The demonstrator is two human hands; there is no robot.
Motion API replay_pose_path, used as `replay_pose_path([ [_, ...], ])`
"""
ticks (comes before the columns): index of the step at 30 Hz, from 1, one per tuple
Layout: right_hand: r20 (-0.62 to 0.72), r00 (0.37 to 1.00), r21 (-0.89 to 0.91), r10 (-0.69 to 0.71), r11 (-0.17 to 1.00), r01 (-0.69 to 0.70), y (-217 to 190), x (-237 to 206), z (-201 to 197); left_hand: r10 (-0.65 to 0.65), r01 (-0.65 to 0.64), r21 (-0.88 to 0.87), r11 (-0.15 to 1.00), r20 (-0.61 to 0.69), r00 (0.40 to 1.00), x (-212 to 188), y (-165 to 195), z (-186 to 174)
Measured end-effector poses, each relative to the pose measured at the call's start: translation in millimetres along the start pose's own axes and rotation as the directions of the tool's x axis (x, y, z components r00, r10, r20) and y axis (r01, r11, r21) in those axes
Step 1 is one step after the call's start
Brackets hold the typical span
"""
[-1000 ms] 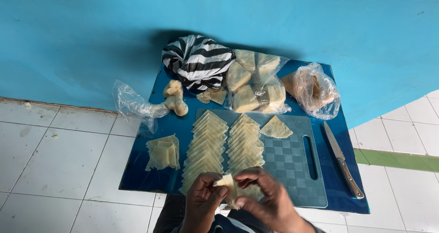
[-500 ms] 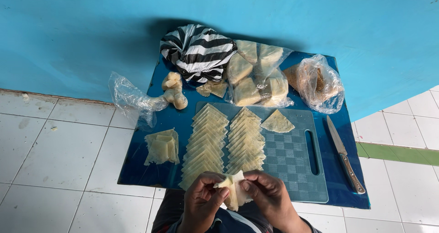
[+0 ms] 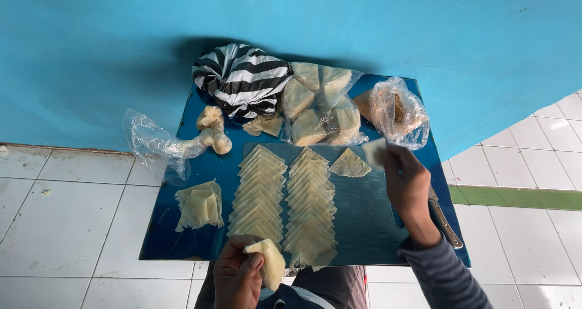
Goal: The person sits on the floor with a cutting board on their lap and folds cut triangular dough wrappers one at a time, pressing and shaping them into filled pastry pockets and arranging the folded pieces in rows on the board. They take filling from a plastic bag, place it on a wrapper, and continue folding and stacking the finished pieces.
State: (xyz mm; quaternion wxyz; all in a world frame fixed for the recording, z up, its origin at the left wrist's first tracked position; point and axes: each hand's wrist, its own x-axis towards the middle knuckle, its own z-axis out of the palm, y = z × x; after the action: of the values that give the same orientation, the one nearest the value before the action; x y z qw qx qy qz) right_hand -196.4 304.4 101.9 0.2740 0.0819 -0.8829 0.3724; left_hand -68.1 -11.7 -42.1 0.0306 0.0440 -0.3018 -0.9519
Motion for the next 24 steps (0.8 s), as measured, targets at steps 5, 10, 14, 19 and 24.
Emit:
replay_pose_path([
  [5, 0.278, 0.937, -0.541, -0.212, 0.771, 0.336, 0, 15, 25, -0.012, 0.013, 0.024, 1.000, -0.037, 0.999, 2, -6, -9],
  [10, 0.296, 0.905, -0.557, -0.304, 0.715, 0.422, -15, -4, 28, 0.003, 0.003, 0.078, 0.997, -0.071, 0.997, 7, -7, -20],
  [14, 0.313, 0.900, -0.574, -0.304, 0.694, 0.434, -18, -10, 28, 0.002, 0.003, 0.087, 0.996, -0.054, 0.999, 8, -12, -22],
  [19, 0.355, 0.892, -0.570, -0.280, 0.691, 0.444, -16, -16, 32, 0.000, 0.002, 0.106, 0.994, -0.023, 1.000, 9, -12, -20],
  [24, 0.370, 0.889, -0.584, -0.270, 0.677, 0.448, -21, -19, 32, -0.040, 0.045, 0.103, 0.994, -0.050, 0.998, 7, -6, -6],
])
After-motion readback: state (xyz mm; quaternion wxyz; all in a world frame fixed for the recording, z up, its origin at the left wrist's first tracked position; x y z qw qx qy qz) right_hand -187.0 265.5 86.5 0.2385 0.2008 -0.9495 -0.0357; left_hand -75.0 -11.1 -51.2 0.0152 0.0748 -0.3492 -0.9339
